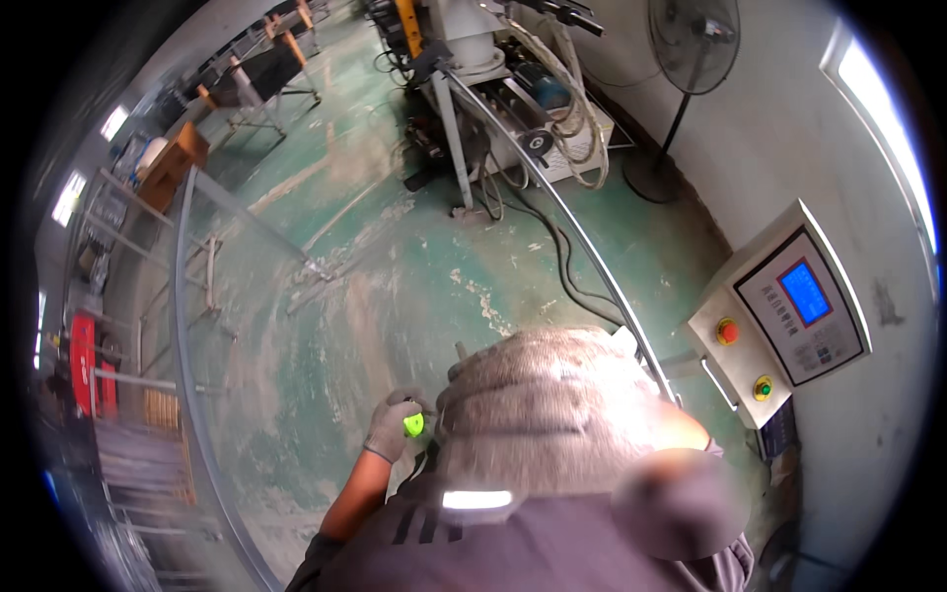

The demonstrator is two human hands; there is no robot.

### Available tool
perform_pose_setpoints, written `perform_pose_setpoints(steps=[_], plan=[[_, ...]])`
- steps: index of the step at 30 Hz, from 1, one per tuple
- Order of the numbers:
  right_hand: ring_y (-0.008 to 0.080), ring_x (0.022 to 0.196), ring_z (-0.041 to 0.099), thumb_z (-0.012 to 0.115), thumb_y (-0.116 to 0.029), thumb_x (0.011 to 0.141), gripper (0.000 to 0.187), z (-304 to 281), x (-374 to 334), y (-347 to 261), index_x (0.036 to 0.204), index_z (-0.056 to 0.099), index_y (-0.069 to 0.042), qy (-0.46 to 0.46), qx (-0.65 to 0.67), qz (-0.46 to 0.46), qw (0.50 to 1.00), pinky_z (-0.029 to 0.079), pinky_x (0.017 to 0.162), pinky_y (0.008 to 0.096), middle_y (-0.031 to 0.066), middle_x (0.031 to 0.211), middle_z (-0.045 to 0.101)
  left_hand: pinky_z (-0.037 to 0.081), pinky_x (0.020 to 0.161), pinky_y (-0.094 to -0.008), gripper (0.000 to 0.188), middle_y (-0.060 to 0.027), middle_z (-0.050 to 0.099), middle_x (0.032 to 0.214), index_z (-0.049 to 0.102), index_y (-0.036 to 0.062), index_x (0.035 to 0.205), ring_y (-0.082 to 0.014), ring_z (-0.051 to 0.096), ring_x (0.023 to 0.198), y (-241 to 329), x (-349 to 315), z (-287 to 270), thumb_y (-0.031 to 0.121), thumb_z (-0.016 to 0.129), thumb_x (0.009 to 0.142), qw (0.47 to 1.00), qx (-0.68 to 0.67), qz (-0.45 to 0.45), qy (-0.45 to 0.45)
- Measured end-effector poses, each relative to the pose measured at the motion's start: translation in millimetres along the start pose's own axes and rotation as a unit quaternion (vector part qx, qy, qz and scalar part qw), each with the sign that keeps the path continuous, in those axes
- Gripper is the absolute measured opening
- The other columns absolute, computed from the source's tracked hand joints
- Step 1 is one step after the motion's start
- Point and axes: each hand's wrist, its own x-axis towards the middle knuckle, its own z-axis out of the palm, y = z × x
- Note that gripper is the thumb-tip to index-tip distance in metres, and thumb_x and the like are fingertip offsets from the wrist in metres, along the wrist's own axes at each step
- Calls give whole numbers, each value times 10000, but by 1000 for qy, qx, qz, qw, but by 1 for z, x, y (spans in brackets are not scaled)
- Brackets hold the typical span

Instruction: The person measures metal rods using a ruler and marks them with a green marker. They then place the rods into a machine, likely for cutting or bending, and repeat the process with multiple rods.

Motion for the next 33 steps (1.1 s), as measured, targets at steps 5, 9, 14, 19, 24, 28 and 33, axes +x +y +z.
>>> perform_pose_setpoints(steps=[5,9,14,19,24,28,33], plan=[[365,866,776,770,-45,914,150,-23,61,77,1021,783,59,-2,46,-35,998,661,734,473,205,1010,754,588,883,-351,390,-122,761,1073,688,-25,1276,-235,736,979,90,104,5,62,641,898,993,90,-1,-72],[370,951,749,731,-107,934,248,-35,77,161,1131,774,37,38,74,-22,996,631,784,468,190,1124,738,602,832,-350,469,-122,764,1049,624,-44,1363,-223,740,935,153,181,18,21,649,899,972,193,65,-119],[352,1062,754,736,-248,1002,312,-58,76,271,1216,772,-24,65,-21,57,996,627,909,476,161,1190,747,586,835,-313,516,-112,767,1067,616,-49,1411,-194,735,929,270,245,48,-3,648,898,955,218,95,-178],[340,979,731,838,-260,949,269,-87,107,366,1133,812,-66,56,-181,117,975,600,847,461,128,1075,735,587,836,-303,446,-94,753,1079,652,-46,1355,-170,729,964,352,307,76,-9,641,911,959,149,103,-219],[199,911,706,827,-222,997,216,-93,98,453,1137,824,-57,306,-243,334,858,551,771,320,78,961,736,574,907,-311,447,-102,760,1086,656,-56,1337,-176,717,1025,385,412,80,37,661,900,927,238,102,-271],[107,819,671,749,-252,1052,316,-118,81,542,1242,757,-1,539,-141,512,654,547,734,272,39,945,736,562,939,-322,466,-102,765,1094,664,-56,1339,-172,705,1032,420,484,80,87,675,895,915,242,45,-319],[169,735,716,776,-247,1016,316,-141,17,660,1207,731,0,646,-65,558,517,597,667,312,69,917,750,564,927,-321,472,-107,761,1068,669,-41,1344,-191,715,1001,463,561,62,95,687,892,888,330,103,-302]])
